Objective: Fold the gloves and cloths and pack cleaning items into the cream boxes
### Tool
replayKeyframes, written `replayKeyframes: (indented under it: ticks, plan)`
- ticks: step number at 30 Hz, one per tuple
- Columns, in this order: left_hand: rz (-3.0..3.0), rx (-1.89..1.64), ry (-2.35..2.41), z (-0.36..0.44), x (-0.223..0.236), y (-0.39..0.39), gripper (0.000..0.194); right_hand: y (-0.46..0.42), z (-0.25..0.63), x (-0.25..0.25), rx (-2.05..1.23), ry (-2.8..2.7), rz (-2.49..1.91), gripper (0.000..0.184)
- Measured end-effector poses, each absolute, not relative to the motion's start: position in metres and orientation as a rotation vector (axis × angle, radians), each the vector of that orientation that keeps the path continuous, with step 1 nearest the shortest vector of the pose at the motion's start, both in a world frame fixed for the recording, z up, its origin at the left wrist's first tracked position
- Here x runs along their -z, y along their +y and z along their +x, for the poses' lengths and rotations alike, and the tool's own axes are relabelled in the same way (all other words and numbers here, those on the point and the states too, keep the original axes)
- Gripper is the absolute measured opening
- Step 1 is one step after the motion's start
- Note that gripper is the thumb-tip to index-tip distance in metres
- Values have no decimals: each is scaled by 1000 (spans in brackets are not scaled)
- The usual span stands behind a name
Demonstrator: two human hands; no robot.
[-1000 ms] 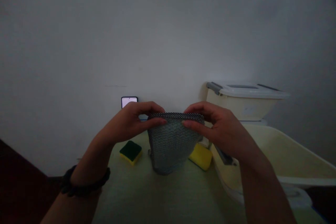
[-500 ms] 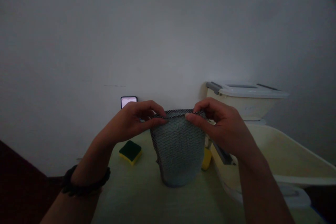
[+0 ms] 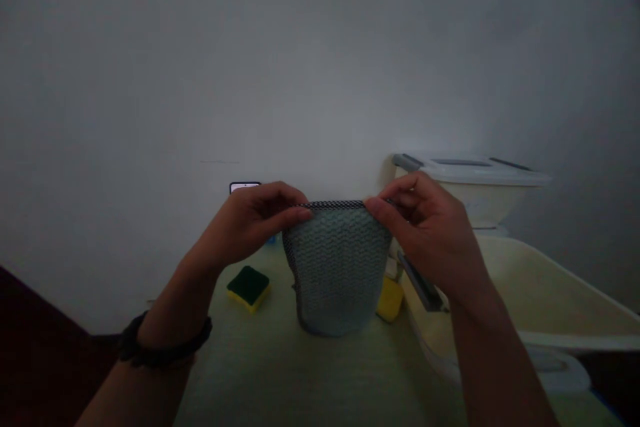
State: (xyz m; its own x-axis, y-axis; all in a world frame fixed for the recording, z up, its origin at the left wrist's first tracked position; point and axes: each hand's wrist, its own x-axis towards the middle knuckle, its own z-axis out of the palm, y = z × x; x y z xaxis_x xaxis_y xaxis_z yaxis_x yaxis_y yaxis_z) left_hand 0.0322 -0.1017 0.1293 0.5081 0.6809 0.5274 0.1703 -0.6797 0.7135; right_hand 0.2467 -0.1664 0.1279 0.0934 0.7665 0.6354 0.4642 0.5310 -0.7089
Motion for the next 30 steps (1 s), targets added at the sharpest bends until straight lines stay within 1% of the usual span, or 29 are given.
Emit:
replayKeyframes:
  ticks: [3, 5, 7, 13, 17, 20, 22, 25, 30]
  plan:
    - [2090, -1070, 668, 31, -129, -100, 20, -165, 242, -127, -380, -1467, -1025, 20]
    - [2080, -922, 620, 30, -129, -100, 30, -164, 239, -125, -454, -1463, -1010, 23]
    - [2088, -779, 564, 30, -130, -101, 34, -162, 236, -122, -562, -1516, -1027, 25]
    - [2155, -655, 527, 35, -129, -105, 19, -154, 220, -110, -834, -1603, -999, 29]
    - [2194, -807, 569, 35, -128, -102, 12, -154, 212, -106, -927, -1633, -1053, 32]
    - [2213, -1019, 744, 36, -129, -98, 13, -154, 213, -104, -915, -1775, -1110, 32]
    - [2231, -1141, 893, 36, -129, -95, 15, -154, 216, -102, -998, -1914, -1124, 29]
    - [2303, -1299, 1097, 33, -127, -87, 19, -152, 220, -99, -1129, -2052, -1168, 29]
    - [2376, -1425, 1355, 16, -122, -70, 31, -148, 223, -99, -1229, -1988, -1156, 37]
